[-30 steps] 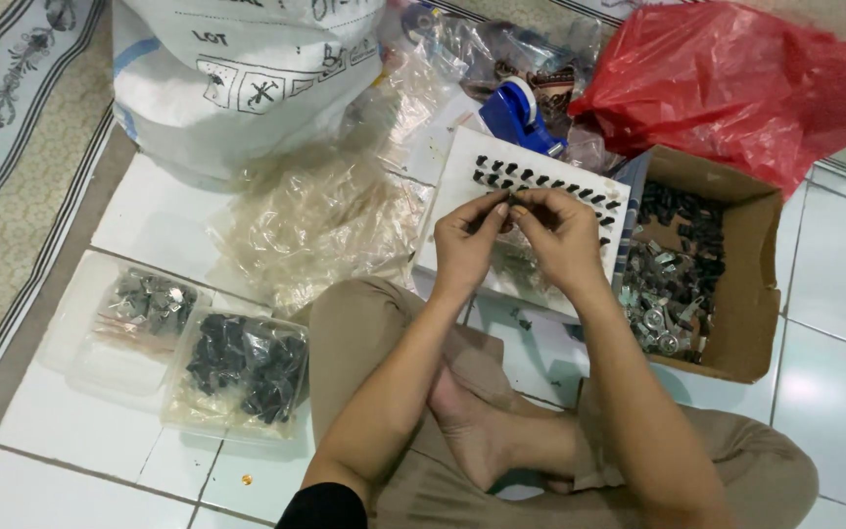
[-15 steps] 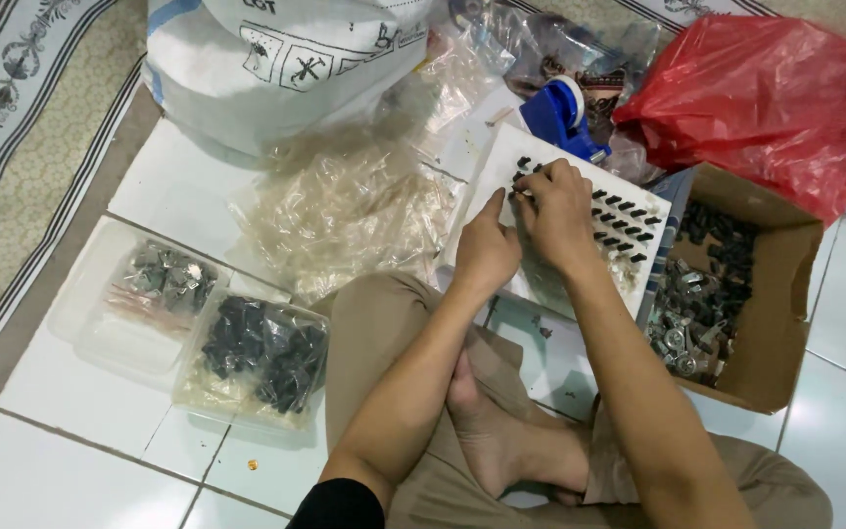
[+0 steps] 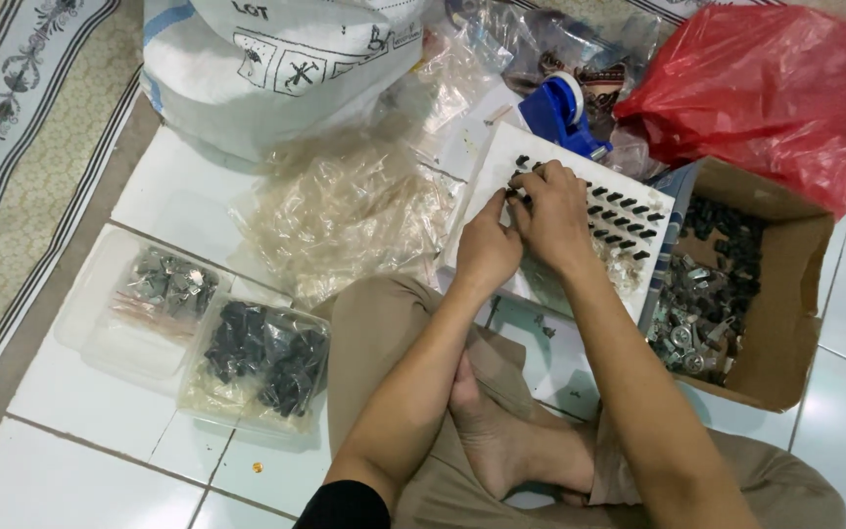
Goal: Sorting and inserting small black components into a white template board
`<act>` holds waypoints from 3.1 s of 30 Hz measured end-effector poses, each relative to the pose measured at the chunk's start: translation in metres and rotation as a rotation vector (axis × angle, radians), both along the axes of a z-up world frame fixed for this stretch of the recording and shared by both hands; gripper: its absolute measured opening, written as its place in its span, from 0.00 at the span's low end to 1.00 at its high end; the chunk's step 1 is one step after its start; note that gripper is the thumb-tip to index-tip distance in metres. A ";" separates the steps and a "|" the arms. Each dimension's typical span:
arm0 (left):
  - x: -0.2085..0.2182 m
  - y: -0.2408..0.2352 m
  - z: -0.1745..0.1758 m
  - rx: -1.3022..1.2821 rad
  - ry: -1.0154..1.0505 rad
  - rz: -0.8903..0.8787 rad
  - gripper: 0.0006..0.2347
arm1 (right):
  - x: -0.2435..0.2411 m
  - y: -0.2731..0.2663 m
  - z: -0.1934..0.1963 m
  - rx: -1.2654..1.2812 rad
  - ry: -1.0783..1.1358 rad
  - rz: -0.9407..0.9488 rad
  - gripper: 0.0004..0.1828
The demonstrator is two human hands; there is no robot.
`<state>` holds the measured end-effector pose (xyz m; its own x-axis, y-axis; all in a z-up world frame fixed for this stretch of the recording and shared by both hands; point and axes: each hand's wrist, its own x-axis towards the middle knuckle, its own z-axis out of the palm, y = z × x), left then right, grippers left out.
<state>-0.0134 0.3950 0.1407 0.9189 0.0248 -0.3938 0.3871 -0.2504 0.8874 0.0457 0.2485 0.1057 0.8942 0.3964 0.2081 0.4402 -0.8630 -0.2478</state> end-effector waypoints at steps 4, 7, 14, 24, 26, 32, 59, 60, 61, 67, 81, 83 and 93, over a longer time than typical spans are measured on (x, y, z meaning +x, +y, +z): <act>-0.002 -0.001 0.004 0.012 0.005 0.001 0.27 | -0.004 0.001 0.006 0.029 0.016 0.008 0.14; -0.005 -0.001 0.009 0.002 -0.003 0.017 0.27 | -0.009 0.001 0.011 0.040 0.019 0.013 0.16; -0.002 0.031 0.020 0.227 -0.033 0.092 0.22 | -0.057 -0.011 0.038 0.238 -0.107 0.002 0.13; 0.012 0.116 -0.073 0.838 0.378 0.120 0.13 | -0.215 -0.080 0.025 0.402 0.158 -0.211 0.09; 0.009 0.121 -0.068 0.876 0.360 0.174 0.12 | -0.220 -0.085 0.019 0.432 0.166 -0.225 0.08; -0.017 0.114 -0.020 1.003 0.041 0.345 0.08 | -0.215 -0.083 0.029 0.555 0.209 -0.212 0.10; -0.138 -0.037 0.070 -0.519 -0.345 0.435 0.04 | -0.221 -0.124 0.079 1.354 0.851 0.019 0.18; -0.134 -0.037 0.063 -0.547 -0.324 0.517 0.04 | -0.220 -0.128 0.079 1.371 0.857 0.001 0.17; -0.139 -0.037 0.062 -0.543 -0.321 0.518 0.04 | -0.219 -0.130 0.078 1.374 0.860 0.000 0.17; -0.185 -0.050 0.080 0.184 -0.504 0.498 0.32 | -0.218 -0.131 0.081 1.309 0.741 -0.166 0.14; -0.212 -0.112 0.033 -0.274 -0.357 -0.067 0.02 | -0.217 -0.126 0.047 1.391 0.791 -0.082 0.25; -0.210 -0.106 0.037 -0.303 -0.327 -0.012 0.02 | -0.222 -0.123 0.061 1.386 0.809 -0.045 0.29; -0.198 -0.093 0.006 -0.572 -0.085 0.413 0.03 | -0.227 -0.123 0.027 1.188 0.896 -0.158 0.19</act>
